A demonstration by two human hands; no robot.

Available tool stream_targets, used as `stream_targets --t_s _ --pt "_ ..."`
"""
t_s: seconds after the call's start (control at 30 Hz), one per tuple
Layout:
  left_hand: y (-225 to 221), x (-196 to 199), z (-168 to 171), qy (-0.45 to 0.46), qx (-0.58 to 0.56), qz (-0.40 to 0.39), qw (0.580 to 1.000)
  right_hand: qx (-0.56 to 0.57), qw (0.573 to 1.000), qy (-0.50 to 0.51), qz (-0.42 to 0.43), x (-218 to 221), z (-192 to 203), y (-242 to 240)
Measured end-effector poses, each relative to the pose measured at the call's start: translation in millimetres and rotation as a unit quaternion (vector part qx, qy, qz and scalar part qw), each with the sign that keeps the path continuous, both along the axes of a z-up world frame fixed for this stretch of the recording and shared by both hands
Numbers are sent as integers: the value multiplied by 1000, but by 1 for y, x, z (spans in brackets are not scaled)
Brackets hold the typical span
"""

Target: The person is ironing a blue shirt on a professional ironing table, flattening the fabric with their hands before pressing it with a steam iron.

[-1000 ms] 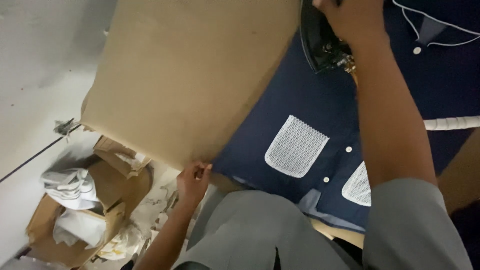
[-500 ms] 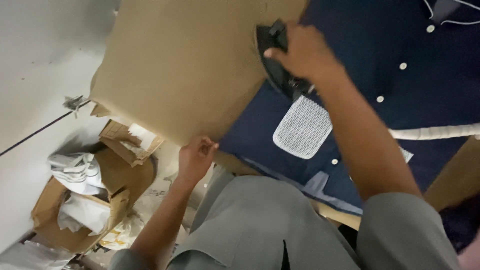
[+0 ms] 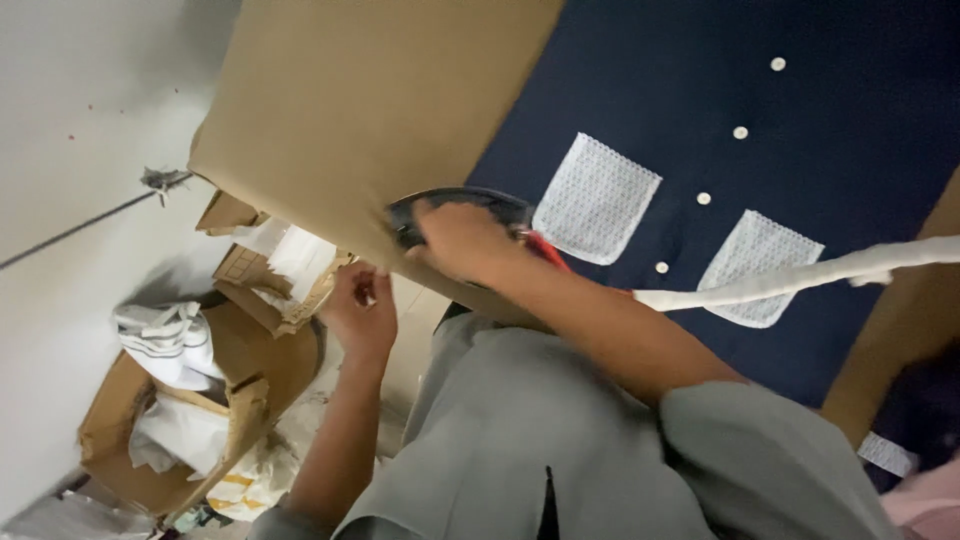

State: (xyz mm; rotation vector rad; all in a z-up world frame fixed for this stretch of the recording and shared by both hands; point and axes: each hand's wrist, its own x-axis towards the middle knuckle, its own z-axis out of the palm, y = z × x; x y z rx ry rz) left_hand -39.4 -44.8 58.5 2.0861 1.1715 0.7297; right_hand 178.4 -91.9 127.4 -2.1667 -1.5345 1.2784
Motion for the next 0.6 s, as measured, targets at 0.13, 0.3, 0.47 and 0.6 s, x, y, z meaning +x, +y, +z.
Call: stream_targets --t_s 0.13,0.3,0.47,0.6 --pt "-33 -22 -6 -39 85 23 995 57 998 -4 40 1 17 -30" --pt "-94 -16 5 -120 82 -65 987 44 997 -40 -51 30 31 -107" --pt "-159 19 15 -121 127 -226 958 25 996 -52 -61 44 12 -139" --pt "-220 41 24 -220 71 -313 921 58 994 -94 -15 42 -33 -132"
